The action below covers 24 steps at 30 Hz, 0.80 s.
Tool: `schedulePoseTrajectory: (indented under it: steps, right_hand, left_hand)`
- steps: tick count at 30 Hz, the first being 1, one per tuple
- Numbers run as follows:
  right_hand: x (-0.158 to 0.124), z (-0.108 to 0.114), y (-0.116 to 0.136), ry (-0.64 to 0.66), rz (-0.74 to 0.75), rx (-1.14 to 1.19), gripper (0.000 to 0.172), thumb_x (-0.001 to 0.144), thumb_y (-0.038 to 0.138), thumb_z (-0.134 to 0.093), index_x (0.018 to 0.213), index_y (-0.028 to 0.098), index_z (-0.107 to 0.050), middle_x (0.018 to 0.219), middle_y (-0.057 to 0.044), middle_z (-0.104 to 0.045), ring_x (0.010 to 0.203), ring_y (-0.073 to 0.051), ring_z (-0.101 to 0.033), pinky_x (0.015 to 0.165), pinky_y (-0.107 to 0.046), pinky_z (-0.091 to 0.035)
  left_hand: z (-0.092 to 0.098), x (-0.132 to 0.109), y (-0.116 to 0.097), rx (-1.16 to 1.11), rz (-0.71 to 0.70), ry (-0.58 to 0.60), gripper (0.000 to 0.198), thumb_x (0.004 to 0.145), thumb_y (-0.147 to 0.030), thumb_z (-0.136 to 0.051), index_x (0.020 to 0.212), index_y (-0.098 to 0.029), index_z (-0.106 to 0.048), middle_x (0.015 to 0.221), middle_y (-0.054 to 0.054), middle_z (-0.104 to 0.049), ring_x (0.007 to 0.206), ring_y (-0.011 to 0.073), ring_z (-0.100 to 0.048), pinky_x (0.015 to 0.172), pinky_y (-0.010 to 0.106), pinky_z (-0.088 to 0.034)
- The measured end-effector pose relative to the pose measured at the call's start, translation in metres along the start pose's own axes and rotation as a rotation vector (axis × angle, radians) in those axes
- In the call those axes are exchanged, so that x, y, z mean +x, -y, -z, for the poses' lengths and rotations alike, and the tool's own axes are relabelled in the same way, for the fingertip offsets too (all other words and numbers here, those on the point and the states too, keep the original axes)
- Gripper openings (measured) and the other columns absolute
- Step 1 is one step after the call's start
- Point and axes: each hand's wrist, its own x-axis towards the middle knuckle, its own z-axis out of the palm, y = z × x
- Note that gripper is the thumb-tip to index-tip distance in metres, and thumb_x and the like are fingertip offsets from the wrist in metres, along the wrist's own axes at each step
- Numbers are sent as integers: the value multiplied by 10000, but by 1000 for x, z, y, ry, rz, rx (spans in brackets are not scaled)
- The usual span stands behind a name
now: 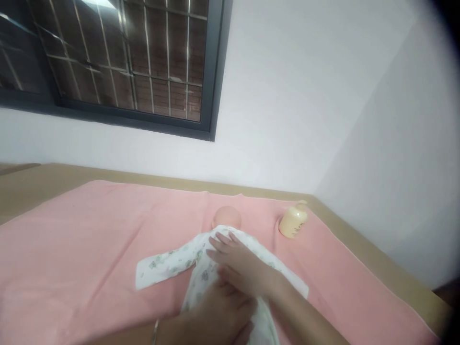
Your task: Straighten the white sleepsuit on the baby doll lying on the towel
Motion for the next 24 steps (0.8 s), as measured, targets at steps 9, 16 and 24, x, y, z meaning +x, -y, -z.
schedulePoseTrajectory:
  steps: [9, 16, 24]
  right_hand:
    - [-26, 7, -1, 81, -226, 108, 623, 972, 439, -317, 1501, 137, -184, 1553, -96, -90, 1426, -294, -24, 1145, -482, -173]
    - [2, -3, -1, -12, -35, 25, 470, 966, 289, -341, 1429, 213, -358, 1522, -38, -263, 1419, -209, -138, 1169, -450, -94]
    - [-17, 5, -6, -38, -197, 66, 479, 1001, 369, -244, 1421, 181, -381, 1505, -80, -295, 1404, -246, -195, 1139, -447, -199]
  left_hand:
    - [7, 4, -2, 19, -6, -16, 195, 870, -291, -465, 928, -171, -608, 972, 63, -663, 971, 219, -573, 977, 401, -413]
    - [7, 0, -2, -6, 12, 0, 207, 862, -309, -474, 928, -165, -607, 933, 73, -666, 903, 224, -590, 904, 404, -461]
    - [6, 5, 0, 19, -24, -53, 218, 877, -277, -451, 955, -185, -633, 1019, 66, -671, 1025, 216, -584, 1033, 411, -395]
